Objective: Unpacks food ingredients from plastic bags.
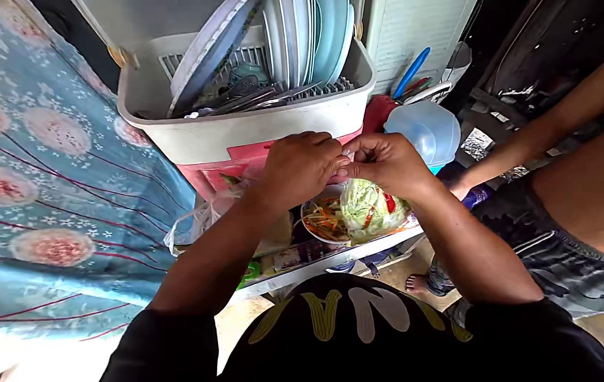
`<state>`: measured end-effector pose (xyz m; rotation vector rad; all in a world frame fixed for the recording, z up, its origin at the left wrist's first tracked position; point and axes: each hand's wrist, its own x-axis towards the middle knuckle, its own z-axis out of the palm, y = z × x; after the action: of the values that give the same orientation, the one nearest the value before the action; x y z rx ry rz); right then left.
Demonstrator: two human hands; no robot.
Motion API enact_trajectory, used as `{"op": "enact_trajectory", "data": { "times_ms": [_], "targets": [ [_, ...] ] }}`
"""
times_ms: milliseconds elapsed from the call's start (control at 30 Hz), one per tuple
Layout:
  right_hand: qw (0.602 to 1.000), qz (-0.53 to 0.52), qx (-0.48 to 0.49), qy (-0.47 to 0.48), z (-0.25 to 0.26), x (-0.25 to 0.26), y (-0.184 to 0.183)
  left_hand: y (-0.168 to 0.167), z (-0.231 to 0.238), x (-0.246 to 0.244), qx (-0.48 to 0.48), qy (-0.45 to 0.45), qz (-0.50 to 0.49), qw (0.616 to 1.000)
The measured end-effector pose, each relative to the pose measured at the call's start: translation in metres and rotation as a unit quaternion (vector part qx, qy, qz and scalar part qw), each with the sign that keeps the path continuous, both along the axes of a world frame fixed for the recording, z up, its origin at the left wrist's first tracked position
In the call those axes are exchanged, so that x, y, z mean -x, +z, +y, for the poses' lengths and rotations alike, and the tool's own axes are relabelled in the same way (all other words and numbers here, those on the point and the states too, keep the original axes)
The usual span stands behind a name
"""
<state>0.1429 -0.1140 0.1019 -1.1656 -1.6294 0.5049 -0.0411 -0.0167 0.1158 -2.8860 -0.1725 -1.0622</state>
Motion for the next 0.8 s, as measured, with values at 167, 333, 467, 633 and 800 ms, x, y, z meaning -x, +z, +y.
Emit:
{"op": "enact_trajectory", "data": {
  "times_ms": [167, 333, 467, 633, 800],
  "targets": [
    [0.999, -0.014, -0.047, -0.001, -0.011, -0.025, -0.013, -0.016, -0.018, -0.02, 0.269, -0.063, -0.1, 0.956],
    [0.998, -0.01, -0.049, -0.028, -0.003, -0.033, -0.028, -0.028, -0.022, -0.034, 0.417, -0.049, -0.151, 0.895],
    [0.998, -0.044, -0.047, -0.013, 0.002, -0.036, -0.027, -0.03, -0.023, -0.034, 0.379, -0.015, -0.099, 0.92],
    [0.978, -0.162, -0.121, -0.048, -0.003, -0.029, -0.03, -0.044, -0.035, -0.036, 0.378, 0.015, -0.066, 0.923],
    [0.951, -0.262, -0.141, -0.09, -0.023, -0.021, -0.043, -0.058, -0.046, -0.026, 0.238, 0.03, -0.063, 0.969]
  ]
}}
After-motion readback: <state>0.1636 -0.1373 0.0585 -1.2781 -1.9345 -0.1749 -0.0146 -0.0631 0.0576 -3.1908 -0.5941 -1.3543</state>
